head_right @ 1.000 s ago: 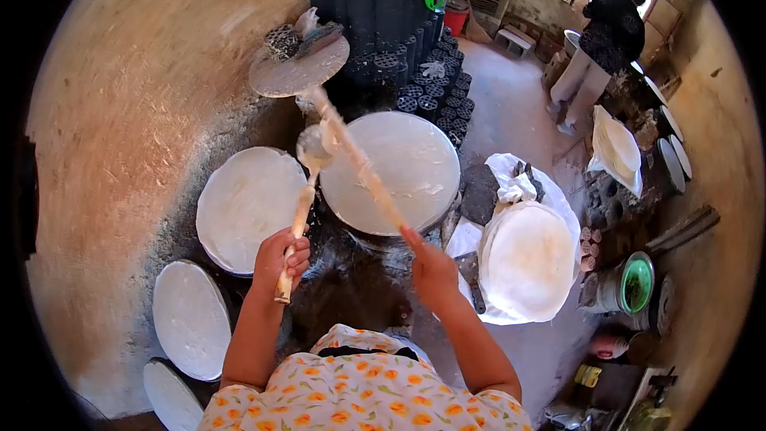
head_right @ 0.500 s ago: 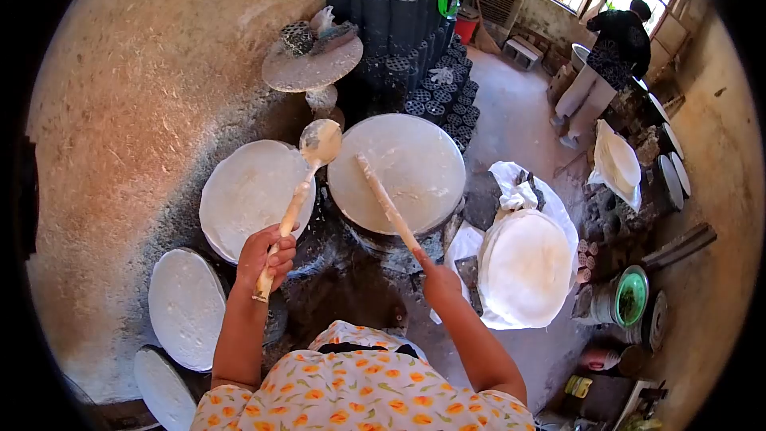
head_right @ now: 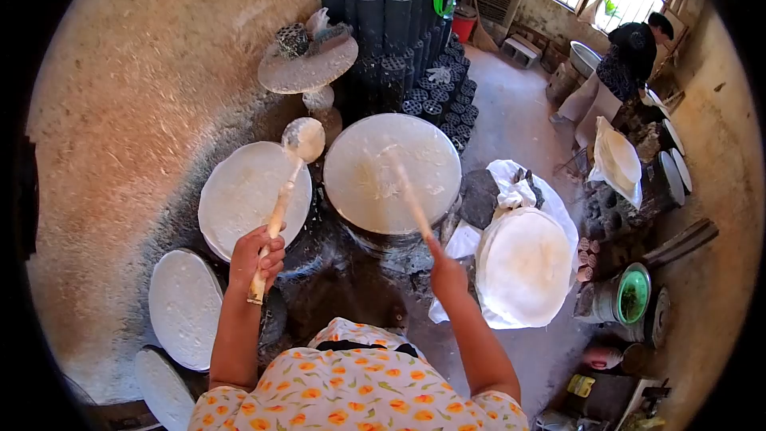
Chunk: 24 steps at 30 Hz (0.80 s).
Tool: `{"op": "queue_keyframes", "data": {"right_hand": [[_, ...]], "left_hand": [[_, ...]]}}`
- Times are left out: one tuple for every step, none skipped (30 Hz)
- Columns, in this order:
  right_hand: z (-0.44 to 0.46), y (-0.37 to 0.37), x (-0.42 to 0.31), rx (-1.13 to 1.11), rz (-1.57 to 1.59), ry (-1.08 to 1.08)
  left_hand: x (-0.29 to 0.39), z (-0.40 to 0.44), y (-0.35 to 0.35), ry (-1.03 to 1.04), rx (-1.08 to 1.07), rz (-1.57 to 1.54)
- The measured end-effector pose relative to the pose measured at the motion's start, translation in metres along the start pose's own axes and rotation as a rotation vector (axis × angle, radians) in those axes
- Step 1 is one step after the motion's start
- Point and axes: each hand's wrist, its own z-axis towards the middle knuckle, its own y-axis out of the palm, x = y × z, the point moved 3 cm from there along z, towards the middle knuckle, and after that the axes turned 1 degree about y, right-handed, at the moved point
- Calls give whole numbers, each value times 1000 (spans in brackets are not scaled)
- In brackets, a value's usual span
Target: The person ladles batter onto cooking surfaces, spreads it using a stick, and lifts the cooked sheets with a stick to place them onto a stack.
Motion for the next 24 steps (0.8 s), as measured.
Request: {"op": "queue_keyframes", "data": {"right_hand": [[14, -3, -4, 1, 2, -1], [26, -3, -6, -27, -52, 19], [32, -5, -11, -55, -104, 40], [30, -6, -16, -123, -174, 30], [26, -12, -21, -124, -172, 30], [19, -15, -24, -181, -192, 16], [13, -15, -24, -240, -214, 3], [7, -15, -17, -243, -217, 3], [1, -16, -8, -183, -120, -91], [-6, -19, 1, -126, -21, -188], [-10, -22, 14, -137, -22, -204], [-11, -23, 25, -342, 320, -95], [-8, -17, 26, -568, 656, 18], [-12, -28, 4, -681, 847, 234], [-8, -27, -5, -758, 926, 303], [1, -16, -11, -774, 911, 228], [10, -5, -19, -785, 897, 151], [20, 0, -37, -775, 811, 103], [29, 5, -54, -763, 729, 50], [47, 30, -56, -739, 669, -145], [62, 62, -62, -781, 661, -174], [81, 82, -80, -547, 649, -513], [88, 85, -103, -430, 618, -668], [96, 87, -126, -295, 579, -812]], "left_hand": [[-1, 0, 0, 1, 0, 2], [-2, 1, 0, -8, -4, -35], [-4, 1, 0, -19, -8, -70], [-3, 1, -3, -20, -7, -67], [-1, 0, -8, -25, -18, -90], [2, -1, -12, -29, -30, -116], [7, -4, -16, -7, -23, -117], [12, -8, -20, 19, -20, -107], [18, -13, -25, 46, -16, -98], [23, -21, -31, 73, -12, -135], [30, -32, -36, 109, -2, -173], [37, -47, -37, 146, 31, -213], [44, -64, -40, 194, 79, -224], [50, -83, -44, 264, 110, -236], [54, -100, -51, 331, 142, -248], [57, -120, -62, 403, 93, -252], [59, -143, -65, 481, 194, -225], [60, -167, -68, 570, 253, -210], [58, -193, -71, 659, 314, -191], [55, -221, -70, 728, 373, -224], [50, -248, -70, 795, 429, -254], [43, -279, -75, 868, 478, -237], [34, -309, -76, 956, 545, -278], [22, -345, -90, 1003, 585, -217]]}}
